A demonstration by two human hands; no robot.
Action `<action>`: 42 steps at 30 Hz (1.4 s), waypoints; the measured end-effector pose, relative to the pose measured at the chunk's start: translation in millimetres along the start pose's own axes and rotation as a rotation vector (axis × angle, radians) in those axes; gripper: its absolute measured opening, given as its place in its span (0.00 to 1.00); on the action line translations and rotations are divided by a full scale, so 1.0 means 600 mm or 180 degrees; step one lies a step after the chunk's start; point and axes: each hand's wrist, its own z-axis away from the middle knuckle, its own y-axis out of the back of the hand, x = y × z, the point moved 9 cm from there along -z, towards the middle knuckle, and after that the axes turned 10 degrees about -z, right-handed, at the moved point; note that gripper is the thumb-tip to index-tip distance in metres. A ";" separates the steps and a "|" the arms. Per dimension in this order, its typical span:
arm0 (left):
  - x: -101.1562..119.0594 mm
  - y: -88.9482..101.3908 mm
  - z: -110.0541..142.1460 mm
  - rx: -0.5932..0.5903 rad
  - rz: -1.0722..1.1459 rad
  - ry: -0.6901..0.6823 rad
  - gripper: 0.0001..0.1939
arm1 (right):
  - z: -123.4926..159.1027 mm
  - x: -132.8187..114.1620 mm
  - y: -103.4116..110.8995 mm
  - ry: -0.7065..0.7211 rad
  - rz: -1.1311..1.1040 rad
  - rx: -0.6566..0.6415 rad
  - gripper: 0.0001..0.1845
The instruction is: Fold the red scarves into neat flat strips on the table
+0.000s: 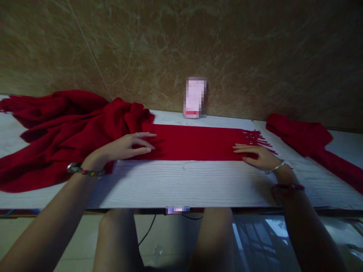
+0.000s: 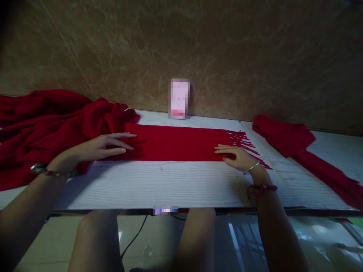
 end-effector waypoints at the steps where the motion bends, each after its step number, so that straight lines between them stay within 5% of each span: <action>1: 0.007 0.006 -0.009 0.0250 -0.0058 0.0016 0.29 | -0.002 -0.010 -0.001 0.0023 -0.0011 0.0024 0.18; 4: 0.036 -0.005 -0.035 0.0583 -0.0398 -0.0033 0.26 | -0.011 -0.037 -0.007 0.0091 0.0013 0.0201 0.20; 8: 0.078 -0.055 -0.058 0.0231 -0.0627 -0.0350 0.25 | -0.028 -0.049 -0.030 0.0059 0.0286 0.0346 0.23; 17: 0.066 -0.089 -0.056 -0.0309 -0.0879 -0.0220 0.28 | -0.033 -0.005 -0.081 -0.0718 0.0872 -0.0278 0.26; 29: 0.054 -0.088 -0.044 -0.0503 -0.0763 -0.0232 0.27 | 0.024 0.081 -0.020 -0.2367 0.1435 0.0141 0.28; 36: 0.124 -0.045 -0.113 -0.0387 -0.0809 -0.0135 0.28 | 0.054 0.134 0.011 -0.1938 0.1444 0.0954 0.27; 42: 0.149 -0.058 -0.192 -0.0013 -0.0746 -0.0026 0.28 | 0.061 0.159 0.022 -0.1906 0.1440 0.0880 0.27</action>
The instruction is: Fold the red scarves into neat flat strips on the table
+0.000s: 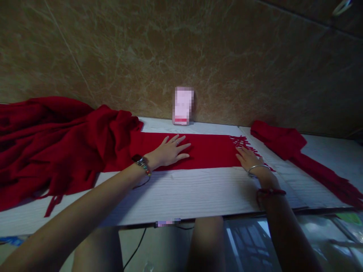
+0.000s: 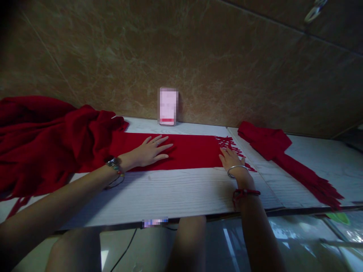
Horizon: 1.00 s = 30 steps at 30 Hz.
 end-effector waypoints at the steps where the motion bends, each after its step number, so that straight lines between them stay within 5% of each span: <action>1: -0.004 -0.009 -0.006 0.0014 0.0016 0.0067 0.28 | -0.001 0.003 -0.002 0.0031 -0.0004 -0.0068 0.28; 4: -0.018 -0.031 -0.008 0.0006 0.0061 0.0259 0.29 | -0.004 0.017 -0.004 -0.0089 0.0004 -0.0166 0.31; 11: -0.041 -0.026 0.009 -0.0130 0.0107 0.0820 0.33 | 0.021 0.055 0.043 -0.1409 -0.0018 0.0420 0.31; 14: -0.053 -0.024 0.013 -0.0133 0.0146 0.1024 0.34 | 0.027 0.016 0.083 -0.1011 0.0003 0.0995 0.30; 16: -0.062 -0.025 0.017 -0.0122 0.0160 0.1139 0.35 | 0.019 -0.031 0.086 -0.0404 -0.0083 0.1010 0.29; 19: -0.066 -0.027 0.019 -0.0134 0.0167 0.1170 0.36 | 0.006 -0.107 0.050 0.0505 -0.0369 0.0442 0.29; 22: -0.065 -0.027 0.021 -0.0135 0.0160 0.1137 0.36 | 0.005 -0.154 -0.003 0.0886 -0.0344 -0.0224 0.28; 25: -0.066 -0.026 0.024 -0.0117 0.0156 0.1116 0.35 | 0.005 -0.156 -0.031 0.0857 -0.0133 -0.0437 0.27; 30: -0.070 -0.023 0.032 -0.0080 0.0147 0.1091 0.33 | 0.000 -0.129 -0.022 0.0798 -0.0099 -0.0322 0.27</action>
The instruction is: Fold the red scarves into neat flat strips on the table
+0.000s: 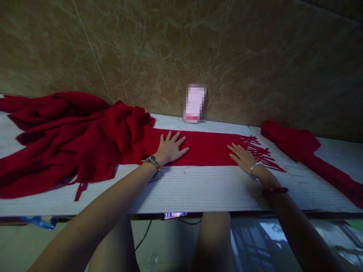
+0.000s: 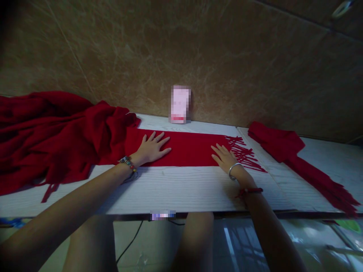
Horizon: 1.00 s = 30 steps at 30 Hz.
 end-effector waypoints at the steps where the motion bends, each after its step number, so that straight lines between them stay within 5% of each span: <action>1: -0.002 0.000 0.001 0.0004 0.0001 0.0006 0.33 | 0.000 0.001 0.003 0.0036 -0.0042 0.0001 0.27; 8: -0.040 0.001 0.008 0.0066 0.0070 0.0428 0.36 | 0.006 -0.040 0.016 0.0312 -0.0149 0.0099 0.28; 13: -0.055 -0.004 0.004 0.0095 0.0088 0.0472 0.38 | -0.009 -0.095 0.005 0.0470 -0.0112 -0.0194 0.28; 19: -0.068 0.003 0.000 0.0377 0.0164 0.0529 0.38 | -0.075 -0.237 0.014 0.0632 -0.0360 -0.0274 0.31; 24: -0.096 0.001 0.004 0.0154 0.0106 0.0789 0.37 | -0.124 -0.342 -0.031 0.0596 -0.0267 -0.0547 0.31; 30: -0.106 -0.006 0.002 -0.0129 0.0075 0.0895 0.37 | -0.146 -0.330 -0.069 0.0474 -0.0134 -0.0744 0.29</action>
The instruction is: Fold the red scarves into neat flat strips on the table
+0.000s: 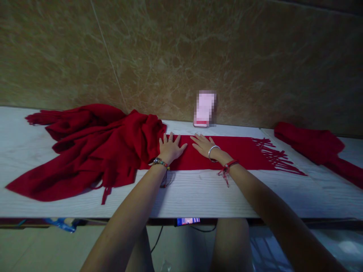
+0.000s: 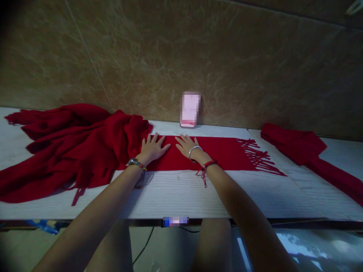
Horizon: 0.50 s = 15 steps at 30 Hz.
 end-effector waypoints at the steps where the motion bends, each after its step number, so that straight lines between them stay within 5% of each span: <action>1: -0.001 -0.001 0.000 -0.0025 0.0011 0.0032 0.37 | 0.001 0.013 0.002 -0.0073 0.0015 0.0005 0.29; 5: -0.002 0.000 0.001 -0.0056 0.0044 0.0105 0.38 | 0.017 0.093 0.019 -0.0435 0.0082 0.0109 0.30; 10: -0.004 0.001 0.005 -0.0075 -0.0032 0.0268 0.35 | 0.056 0.254 0.047 -0.0947 0.0222 0.0459 0.29; 15: -0.002 0.000 0.003 -0.0174 -0.0082 0.0260 0.35 | 0.104 0.384 0.084 -0.0959 0.0358 0.0870 0.31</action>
